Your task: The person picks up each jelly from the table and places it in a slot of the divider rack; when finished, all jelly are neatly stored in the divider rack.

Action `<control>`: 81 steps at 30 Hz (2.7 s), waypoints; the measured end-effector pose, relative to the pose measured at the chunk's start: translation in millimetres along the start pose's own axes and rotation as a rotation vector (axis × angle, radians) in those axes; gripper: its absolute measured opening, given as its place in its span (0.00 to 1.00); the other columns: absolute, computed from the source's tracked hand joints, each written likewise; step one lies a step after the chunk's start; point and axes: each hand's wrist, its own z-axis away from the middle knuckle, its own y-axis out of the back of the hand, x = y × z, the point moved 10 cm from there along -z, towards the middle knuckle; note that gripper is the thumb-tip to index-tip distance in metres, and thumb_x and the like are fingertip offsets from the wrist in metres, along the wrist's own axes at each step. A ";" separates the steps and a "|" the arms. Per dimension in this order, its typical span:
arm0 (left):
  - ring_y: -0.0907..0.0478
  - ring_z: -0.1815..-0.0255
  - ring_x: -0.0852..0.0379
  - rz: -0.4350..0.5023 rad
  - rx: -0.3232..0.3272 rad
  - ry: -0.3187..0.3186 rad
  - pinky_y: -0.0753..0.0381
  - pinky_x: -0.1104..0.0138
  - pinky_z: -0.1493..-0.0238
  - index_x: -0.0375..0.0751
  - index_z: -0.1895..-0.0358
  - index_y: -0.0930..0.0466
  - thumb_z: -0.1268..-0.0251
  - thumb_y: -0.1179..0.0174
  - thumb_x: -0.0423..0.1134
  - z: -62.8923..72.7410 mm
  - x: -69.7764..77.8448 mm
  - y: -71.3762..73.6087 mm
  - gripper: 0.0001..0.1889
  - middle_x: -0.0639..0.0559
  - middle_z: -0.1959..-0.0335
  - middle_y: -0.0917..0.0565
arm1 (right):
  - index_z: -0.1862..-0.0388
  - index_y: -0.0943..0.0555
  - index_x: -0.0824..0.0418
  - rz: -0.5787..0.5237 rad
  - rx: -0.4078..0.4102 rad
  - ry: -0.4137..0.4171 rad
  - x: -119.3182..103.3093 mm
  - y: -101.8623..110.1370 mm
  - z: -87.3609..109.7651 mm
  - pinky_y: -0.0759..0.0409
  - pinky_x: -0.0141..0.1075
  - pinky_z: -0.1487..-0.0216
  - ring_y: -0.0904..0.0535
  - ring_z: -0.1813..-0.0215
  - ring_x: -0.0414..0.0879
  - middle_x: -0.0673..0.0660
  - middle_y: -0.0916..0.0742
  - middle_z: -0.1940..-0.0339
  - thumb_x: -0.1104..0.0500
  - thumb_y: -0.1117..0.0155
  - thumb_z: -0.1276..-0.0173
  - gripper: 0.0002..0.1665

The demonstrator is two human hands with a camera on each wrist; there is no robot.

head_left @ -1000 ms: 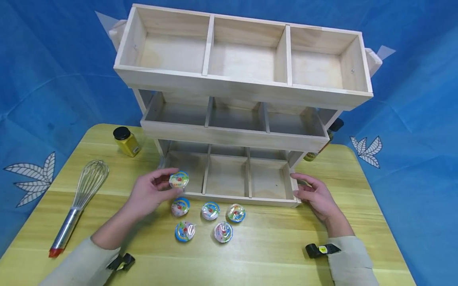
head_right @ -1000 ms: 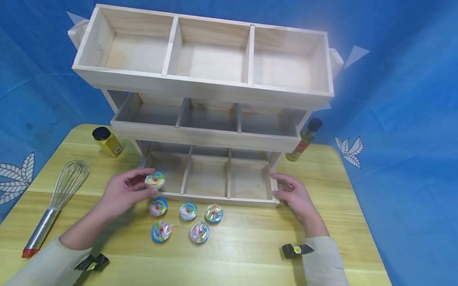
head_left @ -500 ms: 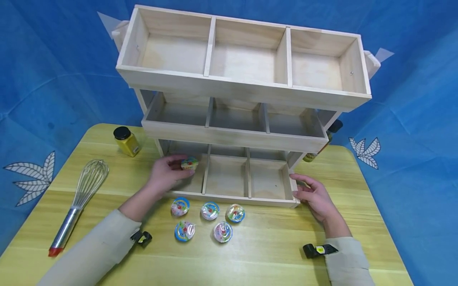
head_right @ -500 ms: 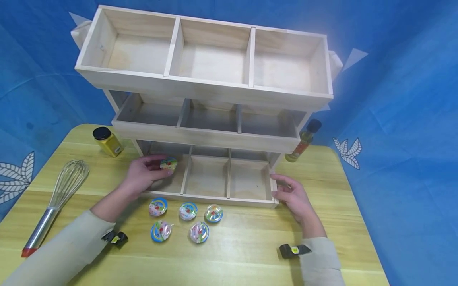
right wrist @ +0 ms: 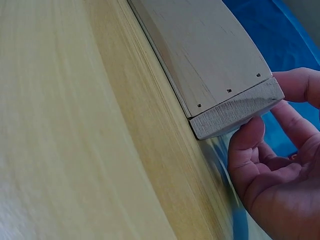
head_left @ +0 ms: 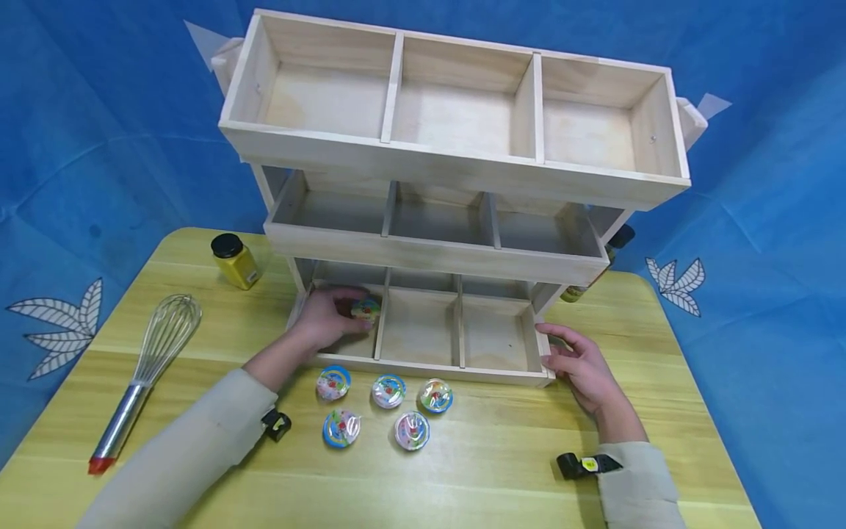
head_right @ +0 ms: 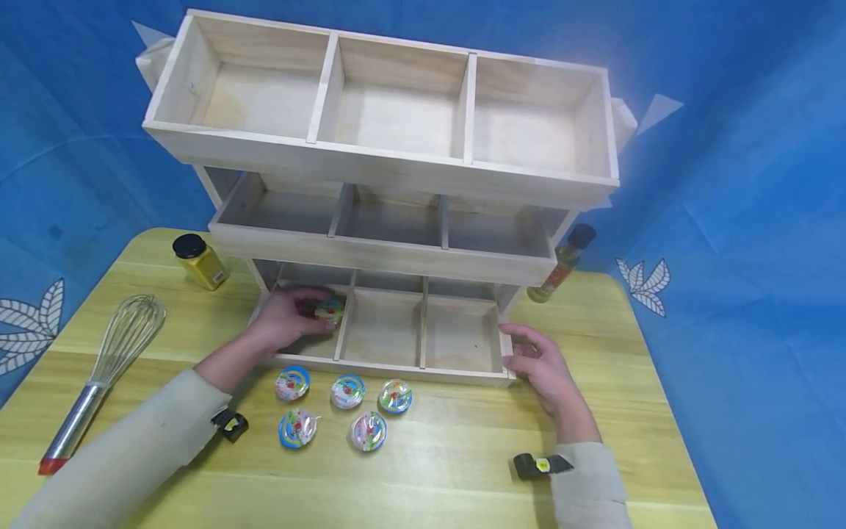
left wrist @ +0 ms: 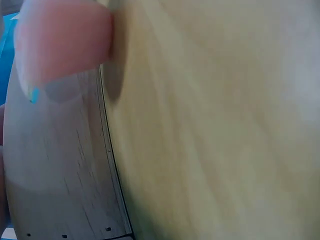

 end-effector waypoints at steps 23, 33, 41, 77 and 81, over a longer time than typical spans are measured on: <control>0.21 0.50 0.44 0.048 0.021 0.073 0.19 0.56 0.51 0.35 0.44 0.19 0.51 0.23 0.31 -5.8 -0.3 0.0 0.27 0.40 0.53 0.18 | 0.33 0.28 0.71 -0.013 -0.011 -0.018 1.3 -0.5 -1.9 0.20 0.29 0.66 0.22 0.58 0.41 0.58 0.28 0.38 0.75 0.36 0.36 0.31; 0.19 0.50 0.43 -0.081 0.092 -0.039 0.19 0.53 0.48 0.35 0.45 0.18 0.49 0.23 0.37 8.2 8.9 14.0 0.27 0.39 0.51 0.16 | 0.33 0.28 0.71 -0.008 -0.010 -0.026 2.6 -1.6 -0.7 0.21 0.29 0.66 0.22 0.57 0.42 0.56 0.26 0.38 0.75 0.36 0.36 0.31; 0.20 0.48 0.37 0.066 0.169 -0.132 0.19 0.53 0.45 0.26 0.45 0.22 0.46 0.27 0.28 32.1 25.2 23.8 0.24 0.32 0.48 0.20 | 0.33 0.28 0.71 -0.005 -0.011 -0.023 2.2 0.2 1.1 0.22 0.30 0.68 0.23 0.58 0.44 0.58 0.27 0.40 0.74 0.35 0.37 0.31; 0.17 0.57 0.44 0.095 0.271 -0.264 0.16 0.63 0.53 0.30 0.55 0.18 0.58 0.23 0.22 142.0 35.2 26.2 0.22 0.44 0.57 0.15 | 0.35 0.25 0.68 -0.018 0.023 -0.036 4.6 1.2 0.6 0.28 0.28 0.72 0.29 0.68 0.40 0.52 0.24 0.40 0.74 0.34 0.38 0.31; 0.17 0.57 0.46 0.062 0.256 -0.202 0.16 0.60 0.53 0.33 0.54 0.16 0.57 0.21 0.25 144.3 24.3 24.0 0.22 0.45 0.57 0.14 | 0.35 0.26 0.68 0.010 0.029 -0.033 2.6 1.7 1.9 0.29 0.28 0.73 0.30 0.71 0.39 0.54 0.25 0.41 0.73 0.34 0.38 0.31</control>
